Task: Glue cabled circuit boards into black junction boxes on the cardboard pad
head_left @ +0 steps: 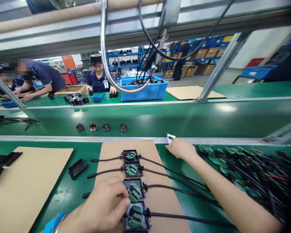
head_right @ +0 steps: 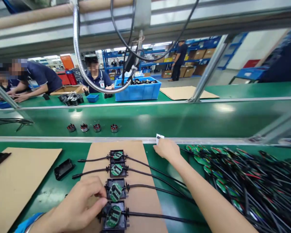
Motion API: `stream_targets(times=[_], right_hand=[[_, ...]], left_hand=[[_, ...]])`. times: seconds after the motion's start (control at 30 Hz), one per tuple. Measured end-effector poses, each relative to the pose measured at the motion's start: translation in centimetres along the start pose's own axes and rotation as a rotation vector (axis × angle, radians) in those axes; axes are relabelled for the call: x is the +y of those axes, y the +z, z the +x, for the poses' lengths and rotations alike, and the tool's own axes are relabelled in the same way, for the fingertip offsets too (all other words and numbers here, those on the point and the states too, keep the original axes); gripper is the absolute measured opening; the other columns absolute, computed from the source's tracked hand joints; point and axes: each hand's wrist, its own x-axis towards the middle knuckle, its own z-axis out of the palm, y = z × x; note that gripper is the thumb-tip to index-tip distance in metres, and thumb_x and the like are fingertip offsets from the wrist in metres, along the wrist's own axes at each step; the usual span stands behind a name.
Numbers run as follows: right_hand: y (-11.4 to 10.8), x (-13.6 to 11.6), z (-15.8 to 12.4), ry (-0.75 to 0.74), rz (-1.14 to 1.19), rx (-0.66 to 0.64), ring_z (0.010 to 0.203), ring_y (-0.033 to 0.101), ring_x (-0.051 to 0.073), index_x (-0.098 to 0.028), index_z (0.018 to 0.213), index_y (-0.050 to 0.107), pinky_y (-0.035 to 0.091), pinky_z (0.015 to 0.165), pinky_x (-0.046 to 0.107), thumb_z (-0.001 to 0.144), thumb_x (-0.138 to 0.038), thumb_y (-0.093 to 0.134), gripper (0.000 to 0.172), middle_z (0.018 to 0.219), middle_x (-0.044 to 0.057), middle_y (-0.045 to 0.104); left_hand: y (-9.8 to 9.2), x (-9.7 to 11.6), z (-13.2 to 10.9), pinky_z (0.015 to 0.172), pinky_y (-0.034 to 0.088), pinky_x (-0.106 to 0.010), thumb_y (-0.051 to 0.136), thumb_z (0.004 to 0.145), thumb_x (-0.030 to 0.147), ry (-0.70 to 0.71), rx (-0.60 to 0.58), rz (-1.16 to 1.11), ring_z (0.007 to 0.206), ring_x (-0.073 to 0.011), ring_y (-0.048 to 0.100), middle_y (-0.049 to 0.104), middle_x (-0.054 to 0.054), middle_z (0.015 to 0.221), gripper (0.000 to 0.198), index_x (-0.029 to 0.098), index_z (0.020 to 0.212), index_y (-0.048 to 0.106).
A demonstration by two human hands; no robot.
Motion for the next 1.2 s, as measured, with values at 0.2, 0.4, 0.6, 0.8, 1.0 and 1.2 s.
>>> stream_targets(times=[0.2, 0.4, 0.6, 0.8, 1.0, 1.2], right_hand=[[0.6, -6.7, -3.2, -0.062, 0.632, -0.360, 0.048, 0.054, 0.010, -0.013, 0.071, 0.051, 0.043, 0.047, 0.023, 0.078, -0.050, 0.055, 0.038, 0.061, 0.005, 0.059], [1.7, -11.7, -6.1, -0.136, 0.991, -0.371, 0.067, 0.063, 0.012, -0.012, 0.089, 0.054, 0.055, 0.066, 0.029, 0.073, -0.059, 0.065, 0.050, 0.085, 0.008, 0.065], [1.5, -11.5, -5.5, -0.169, 0.980, -0.384, 0.056, 0.060, 0.012, -0.010, 0.090, 0.058, 0.053, 0.054, 0.026, 0.073, -0.059, 0.066, 0.052, 0.069, 0.006, 0.063], [2.4, -11.6, -3.0, -0.196, 0.883, -0.342, 0.059, 0.060, 0.013, -0.011, 0.092, 0.058, 0.053, 0.057, 0.029, 0.074, -0.059, 0.062, 0.052, 0.071, 0.007, 0.063], [4.2, -11.0, -0.2, -0.253, 0.644, -0.301, 0.059, 0.058, 0.015, -0.011, 0.086, 0.064, 0.046, 0.055, 0.027, 0.082, -0.041, 0.055, 0.031, 0.072, 0.006, 0.064], [6.1, -11.4, 0.6, -0.362, 0.413, -0.226, 0.059, 0.051, 0.013, -0.012, 0.083, 0.065, 0.032, 0.053, 0.024, 0.085, -0.028, 0.050, 0.022, 0.071, 0.004, 0.064]], left_hand=[[-0.3, -1.5, 5.8, 0.065, 0.038, -0.024, 0.052, 0.086, 0.034, -0.218, 0.005, -0.418, 0.072, -0.0121, 0.048, 0.057, -0.004, 0.086, 0.025, 0.013, 0.100, 0.056], [-0.8, -2.2, 9.3, 0.055, 0.030, -0.021, 0.056, 0.083, 0.052, -0.141, 0.018, -0.579, 0.061, -0.0079, 0.036, 0.048, -0.001, 0.071, 0.044, 0.009, 0.085, 0.052], [-1.4, -2.1, 9.7, 0.060, 0.038, -0.023, 0.064, 0.078, 0.048, -0.132, 0.044, -0.643, 0.065, -0.0101, 0.048, 0.056, -0.004, 0.077, 0.045, 0.008, 0.095, 0.055], [-1.9, -3.7, 12.1, 0.060, 0.040, -0.022, 0.063, 0.076, 0.050, -0.149, 0.048, -0.667, 0.064, -0.0100, 0.051, 0.059, -0.005, 0.076, 0.041, 0.010, 0.085, 0.055], [-1.4, -6.7, 14.2, 0.061, 0.041, -0.022, 0.068, 0.070, 0.032, -0.238, 0.083, -0.592, 0.063, -0.0102, 0.052, 0.060, -0.002, 0.071, 0.024, 0.011, 0.076, 0.057], [-0.6, -8.6, 13.8, 0.057, 0.041, -0.021, 0.071, 0.067, 0.029, -0.358, 0.093, -0.590, 0.059, -0.0096, 0.052, 0.061, -0.002, 0.066, 0.023, 0.011, 0.072, 0.057]])
